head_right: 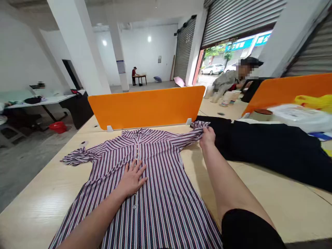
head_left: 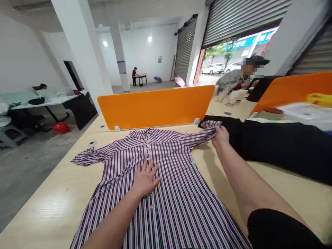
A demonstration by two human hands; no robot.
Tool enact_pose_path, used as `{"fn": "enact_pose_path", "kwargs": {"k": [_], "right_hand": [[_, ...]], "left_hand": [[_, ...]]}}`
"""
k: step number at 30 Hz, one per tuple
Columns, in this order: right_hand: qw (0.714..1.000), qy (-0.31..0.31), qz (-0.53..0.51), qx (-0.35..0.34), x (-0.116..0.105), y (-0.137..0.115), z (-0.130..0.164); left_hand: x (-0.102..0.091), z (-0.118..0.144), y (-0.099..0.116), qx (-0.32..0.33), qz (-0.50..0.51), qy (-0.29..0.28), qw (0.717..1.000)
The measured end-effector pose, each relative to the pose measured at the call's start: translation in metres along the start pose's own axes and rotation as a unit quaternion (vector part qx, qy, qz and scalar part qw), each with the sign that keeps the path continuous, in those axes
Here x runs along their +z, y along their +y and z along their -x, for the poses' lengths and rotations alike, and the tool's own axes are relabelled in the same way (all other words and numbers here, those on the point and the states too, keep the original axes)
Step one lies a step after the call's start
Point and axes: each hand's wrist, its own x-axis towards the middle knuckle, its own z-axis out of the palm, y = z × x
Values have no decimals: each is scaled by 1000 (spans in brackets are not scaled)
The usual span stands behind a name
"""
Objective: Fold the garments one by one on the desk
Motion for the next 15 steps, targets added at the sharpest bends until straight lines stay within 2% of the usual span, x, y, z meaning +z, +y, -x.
{"fn": "enact_pose_path", "kwargs": {"k": [3,4,6,8,9,10,13,15], "right_hand": [[991,-131,-3,20,61,12,26],[980,-196,3,32,78,16,39],[938,-338,47,66,103,24,72],[885,-444,117,73,115,32,104],[871,-463,150,70,117,36,116],[868,-456,185,64,115,40,126],[887,-357,290,41,100,52,137],[887,-308,343,23,87,61,142]], "left_hand": [[3,-2,-2,2,1,10,1000],[4,-2,-2,4,1,17,1000],[8,-2,-4,10,-2,37,999],[11,-2,-6,17,-6,56,998],[12,-2,-7,20,-8,64,998],[14,-2,-7,22,-9,68,997],[16,-2,-8,25,-10,75,997],[18,-2,-8,27,-9,84,996]]}}
